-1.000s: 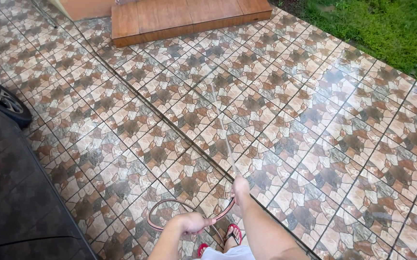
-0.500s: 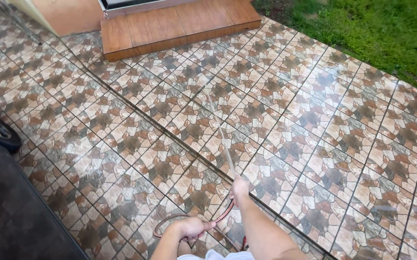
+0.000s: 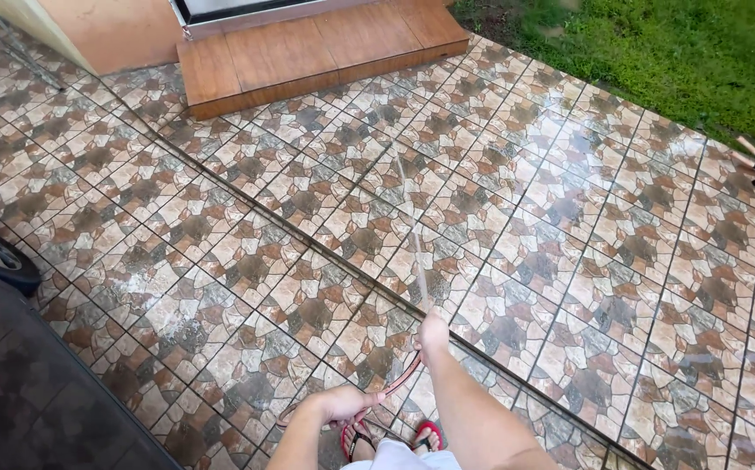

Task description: Spraying water from a hose to clean a tiled driveway and then coiling the hose for storage.

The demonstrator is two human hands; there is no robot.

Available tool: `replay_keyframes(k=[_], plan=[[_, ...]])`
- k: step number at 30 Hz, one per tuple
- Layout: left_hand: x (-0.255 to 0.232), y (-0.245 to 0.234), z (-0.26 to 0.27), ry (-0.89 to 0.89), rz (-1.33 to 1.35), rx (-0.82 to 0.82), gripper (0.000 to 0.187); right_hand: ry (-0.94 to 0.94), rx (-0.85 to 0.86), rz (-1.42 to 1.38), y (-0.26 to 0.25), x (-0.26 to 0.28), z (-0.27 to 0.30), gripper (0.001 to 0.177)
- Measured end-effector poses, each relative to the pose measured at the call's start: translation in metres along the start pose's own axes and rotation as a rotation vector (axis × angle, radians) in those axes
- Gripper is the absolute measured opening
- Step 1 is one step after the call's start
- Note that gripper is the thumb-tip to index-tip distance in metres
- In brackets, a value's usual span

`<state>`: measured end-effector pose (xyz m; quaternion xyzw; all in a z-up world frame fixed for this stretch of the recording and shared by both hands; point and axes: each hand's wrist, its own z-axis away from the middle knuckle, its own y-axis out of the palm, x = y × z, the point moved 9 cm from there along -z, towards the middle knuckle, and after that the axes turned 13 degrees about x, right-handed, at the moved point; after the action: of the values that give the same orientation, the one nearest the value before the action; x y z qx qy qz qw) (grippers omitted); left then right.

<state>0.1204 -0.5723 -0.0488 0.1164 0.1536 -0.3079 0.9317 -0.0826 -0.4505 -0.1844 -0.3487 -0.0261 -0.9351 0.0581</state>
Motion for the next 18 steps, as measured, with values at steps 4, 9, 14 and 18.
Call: replay_keyframes(k=[4,9,14,18], plan=[[0.02,-0.004,-0.036,0.033,0.001,-0.017,0.08,-0.041,0.261,-0.298,0.012,-0.022,-0.027,0.03],[0.042,-0.009,-0.06,0.083,0.189,-0.02,0.057,0.194,0.441,-0.381,0.041,-0.041,-0.007,0.037],[0.068,0.0,-0.076,0.08,0.328,-0.003,0.063,0.179,0.279,-0.181,0.063,-0.022,0.025,0.031],[0.099,-0.008,-0.091,0.106,0.376,-0.07,0.065,0.227,0.186,-0.039,0.084,0.0,0.069,0.045]])
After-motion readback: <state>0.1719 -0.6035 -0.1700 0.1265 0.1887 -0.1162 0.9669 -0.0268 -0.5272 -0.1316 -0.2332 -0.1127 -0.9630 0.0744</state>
